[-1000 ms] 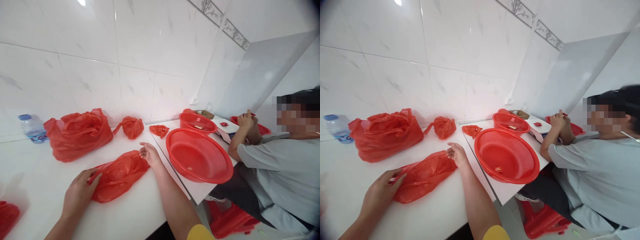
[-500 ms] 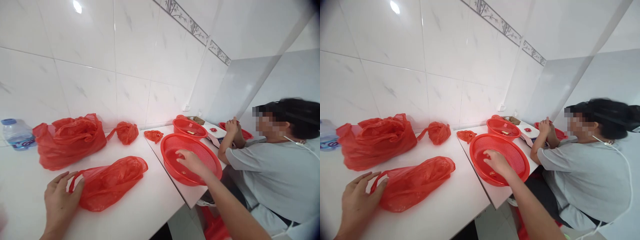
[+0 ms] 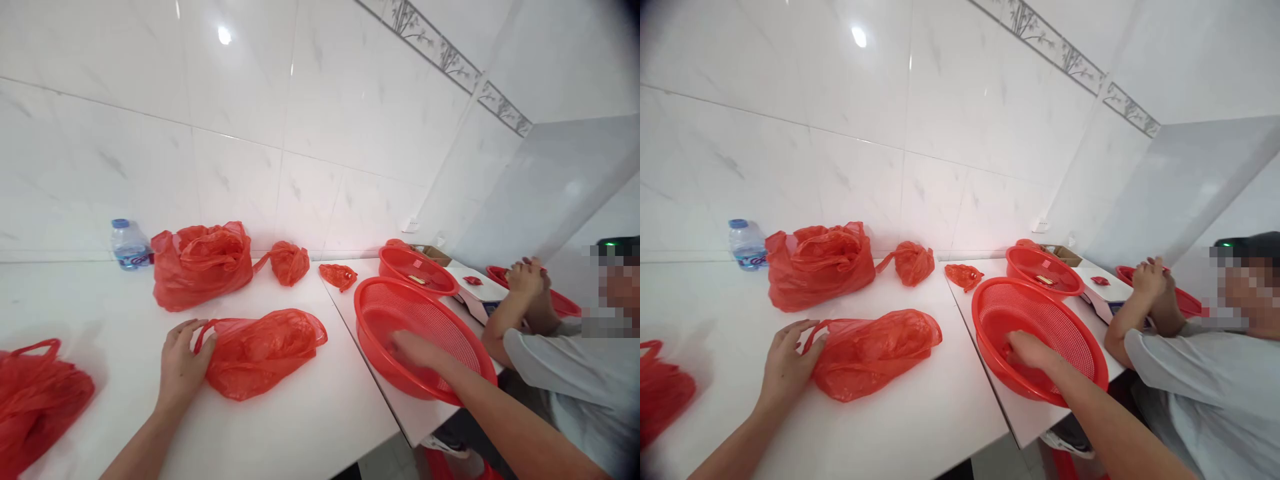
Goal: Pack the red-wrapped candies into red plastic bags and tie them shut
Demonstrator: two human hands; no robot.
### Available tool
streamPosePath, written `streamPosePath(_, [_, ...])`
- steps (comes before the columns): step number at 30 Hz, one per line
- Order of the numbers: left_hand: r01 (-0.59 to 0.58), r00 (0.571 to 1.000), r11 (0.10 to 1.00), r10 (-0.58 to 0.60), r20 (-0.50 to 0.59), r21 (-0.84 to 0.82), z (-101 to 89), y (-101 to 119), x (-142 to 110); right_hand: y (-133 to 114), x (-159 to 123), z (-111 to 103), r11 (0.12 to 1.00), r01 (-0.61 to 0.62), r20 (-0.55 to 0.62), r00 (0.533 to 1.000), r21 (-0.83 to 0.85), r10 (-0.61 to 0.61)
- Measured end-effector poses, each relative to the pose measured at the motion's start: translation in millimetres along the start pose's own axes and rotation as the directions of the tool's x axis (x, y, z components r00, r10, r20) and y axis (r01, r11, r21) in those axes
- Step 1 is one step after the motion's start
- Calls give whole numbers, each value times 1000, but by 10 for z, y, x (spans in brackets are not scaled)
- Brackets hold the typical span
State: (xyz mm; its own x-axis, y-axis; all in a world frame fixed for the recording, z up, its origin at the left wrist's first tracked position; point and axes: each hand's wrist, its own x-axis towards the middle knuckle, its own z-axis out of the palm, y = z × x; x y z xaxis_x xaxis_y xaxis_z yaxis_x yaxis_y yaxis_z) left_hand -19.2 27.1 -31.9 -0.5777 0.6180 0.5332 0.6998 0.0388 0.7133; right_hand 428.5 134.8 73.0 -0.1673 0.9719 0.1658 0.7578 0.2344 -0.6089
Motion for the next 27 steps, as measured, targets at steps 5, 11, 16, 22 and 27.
streamPosePath(5, [-19, 1000, 1000, 19, 17, -21, 44, 2, 4, -437, 81, -61, 989, 105, 136, 984, 100, -118])
streamPosePath(11, [13, 998, 999, -10, 61, -44, 62, 5, -15, -1104, 103, 389, 908, 147, 216, 945, 392, -246])
streamPosePath(16, [-13, 998, 998, 17, 62, -58, 41, 40, -35, -1458, 215, 945, 902, 191, 296, 901, 388, -318])
streamPosePath(22, [7, 997, 998, -2, 73, -61, 33, 26, -45, -1717, 128, 1156, 933, 222, 343, 885, 283, -315])
streamPosePath(27, [-54, 998, 998, 54, 25, -11, -10, 61, -12, -1480, 47, 895, 933, 304, 379, 855, 191, -356])
